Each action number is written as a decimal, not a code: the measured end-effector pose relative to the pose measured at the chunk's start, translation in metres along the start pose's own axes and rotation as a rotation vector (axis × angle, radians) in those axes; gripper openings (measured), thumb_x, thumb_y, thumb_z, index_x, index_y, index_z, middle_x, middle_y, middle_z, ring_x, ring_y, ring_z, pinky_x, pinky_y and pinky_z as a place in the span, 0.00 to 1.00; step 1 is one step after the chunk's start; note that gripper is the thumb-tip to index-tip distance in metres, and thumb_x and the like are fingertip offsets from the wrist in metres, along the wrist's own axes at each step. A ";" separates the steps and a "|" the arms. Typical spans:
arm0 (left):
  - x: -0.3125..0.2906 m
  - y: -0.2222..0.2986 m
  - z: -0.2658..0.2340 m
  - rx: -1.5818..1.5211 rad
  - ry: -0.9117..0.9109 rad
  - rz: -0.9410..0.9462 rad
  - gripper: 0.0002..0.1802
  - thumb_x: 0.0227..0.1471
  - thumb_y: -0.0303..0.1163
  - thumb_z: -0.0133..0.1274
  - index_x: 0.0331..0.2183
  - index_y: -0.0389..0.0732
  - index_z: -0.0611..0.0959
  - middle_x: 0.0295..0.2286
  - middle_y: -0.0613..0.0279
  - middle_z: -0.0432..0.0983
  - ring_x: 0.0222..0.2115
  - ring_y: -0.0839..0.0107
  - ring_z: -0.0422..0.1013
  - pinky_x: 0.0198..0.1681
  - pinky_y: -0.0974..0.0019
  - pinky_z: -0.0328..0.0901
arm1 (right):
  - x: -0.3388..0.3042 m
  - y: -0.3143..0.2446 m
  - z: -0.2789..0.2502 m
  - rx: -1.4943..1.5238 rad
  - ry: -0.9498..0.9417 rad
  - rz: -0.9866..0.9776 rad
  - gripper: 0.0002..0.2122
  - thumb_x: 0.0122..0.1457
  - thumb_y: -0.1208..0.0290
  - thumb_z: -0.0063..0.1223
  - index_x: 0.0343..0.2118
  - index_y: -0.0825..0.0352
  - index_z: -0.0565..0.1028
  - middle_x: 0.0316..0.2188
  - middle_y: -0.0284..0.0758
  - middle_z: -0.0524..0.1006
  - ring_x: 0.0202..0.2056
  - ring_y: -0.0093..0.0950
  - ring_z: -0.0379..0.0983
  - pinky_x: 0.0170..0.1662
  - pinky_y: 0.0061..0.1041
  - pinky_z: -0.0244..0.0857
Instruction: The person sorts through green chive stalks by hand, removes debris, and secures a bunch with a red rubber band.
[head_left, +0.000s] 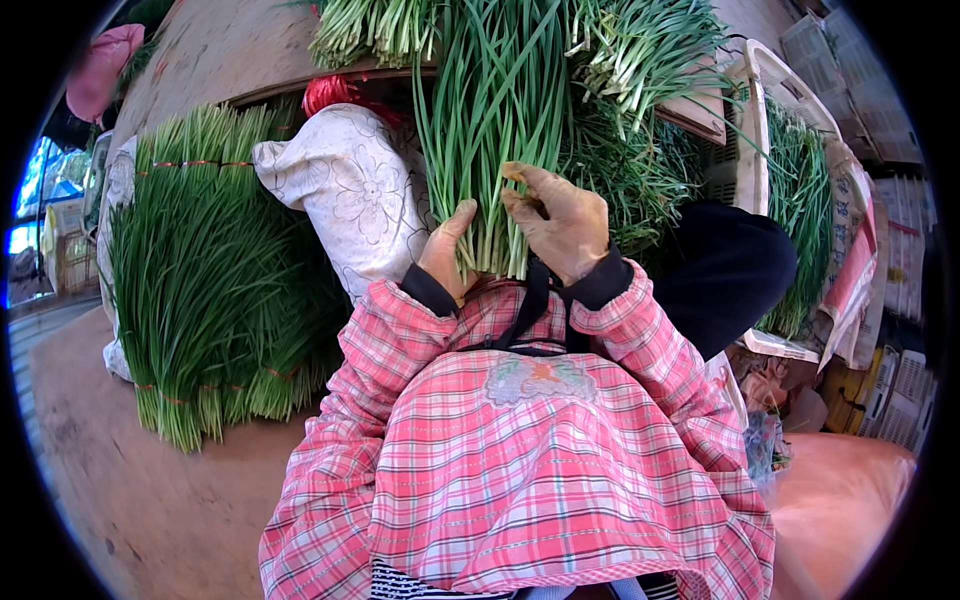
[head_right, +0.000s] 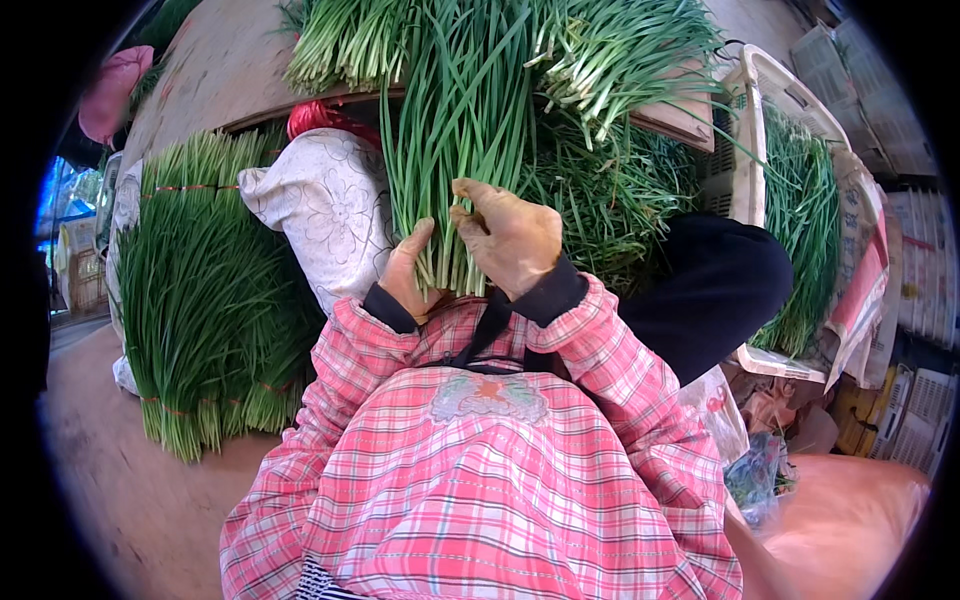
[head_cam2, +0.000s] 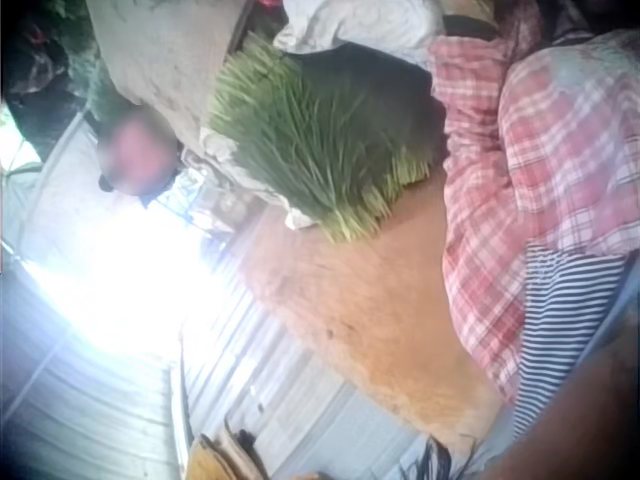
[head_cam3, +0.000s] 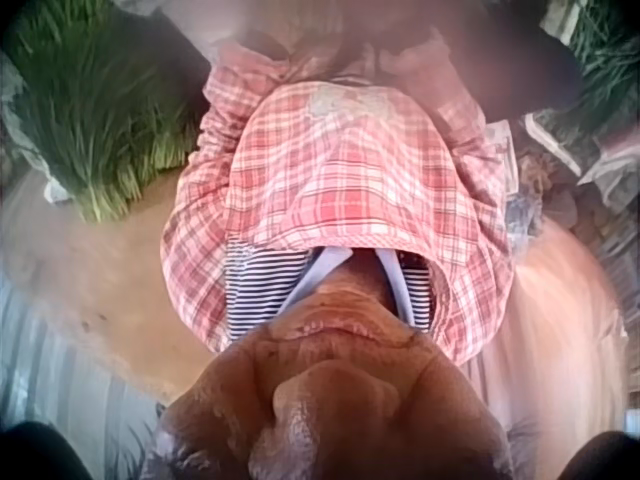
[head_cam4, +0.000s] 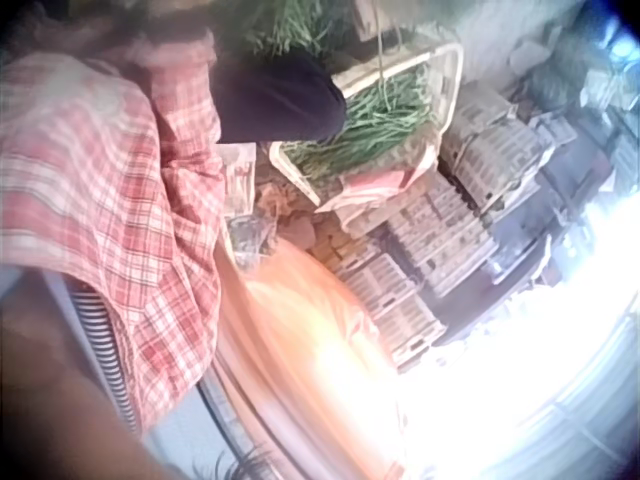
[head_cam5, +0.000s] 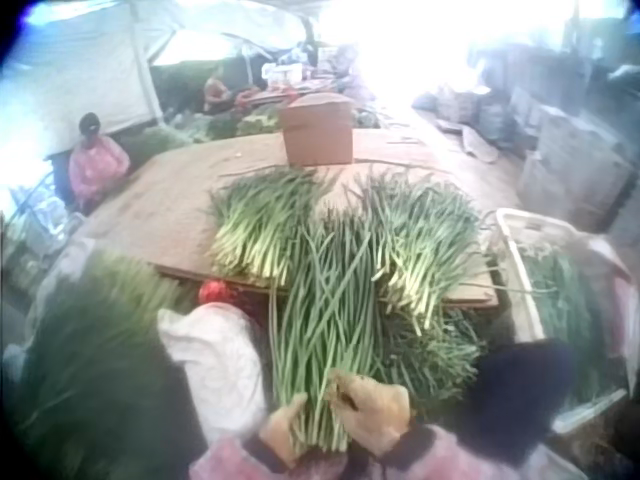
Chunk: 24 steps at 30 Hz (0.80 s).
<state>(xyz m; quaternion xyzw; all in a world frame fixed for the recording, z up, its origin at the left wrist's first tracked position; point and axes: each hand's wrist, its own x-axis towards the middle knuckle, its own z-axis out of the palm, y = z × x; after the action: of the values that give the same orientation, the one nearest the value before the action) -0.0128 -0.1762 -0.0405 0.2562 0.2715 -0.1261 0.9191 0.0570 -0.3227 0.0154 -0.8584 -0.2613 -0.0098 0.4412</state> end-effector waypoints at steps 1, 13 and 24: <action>-0.001 0.000 0.000 0.004 -0.017 -0.004 0.22 0.57 0.45 0.40 0.46 0.38 0.71 0.41 0.53 0.73 0.41 0.59 0.71 0.46 0.53 0.65 | 0.004 -0.001 0.002 -0.088 -0.036 -0.032 0.14 0.50 0.65 0.55 0.39 0.65 0.73 0.25 0.39 0.77 0.27 0.36 0.75 0.30 0.31 0.67; 0.010 -0.001 -0.013 -0.059 0.032 -0.058 0.25 0.56 0.45 0.41 0.47 0.36 0.69 0.41 0.50 0.72 0.42 0.56 0.69 0.47 0.49 0.63 | -0.005 0.018 0.014 0.042 -0.031 0.189 0.09 0.48 0.72 0.56 0.33 0.68 0.74 0.24 0.40 0.76 0.25 0.32 0.74 0.30 0.27 0.67; 0.008 0.001 -0.008 -0.085 -0.164 -0.126 0.29 0.56 0.48 0.39 0.51 0.36 0.65 0.45 0.47 0.69 0.45 0.53 0.67 0.49 0.45 0.62 | -0.001 0.002 -0.030 0.666 0.086 0.437 0.05 0.58 0.75 0.47 0.36 0.70 0.72 0.21 0.27 0.71 0.20 0.15 0.63 0.24 0.13 0.60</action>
<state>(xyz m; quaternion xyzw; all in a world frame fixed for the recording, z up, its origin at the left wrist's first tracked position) -0.0093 -0.1716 -0.0500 0.1884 0.2159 -0.1925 0.9385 0.0634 -0.3471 0.0322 -0.7024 -0.0428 0.1334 0.6978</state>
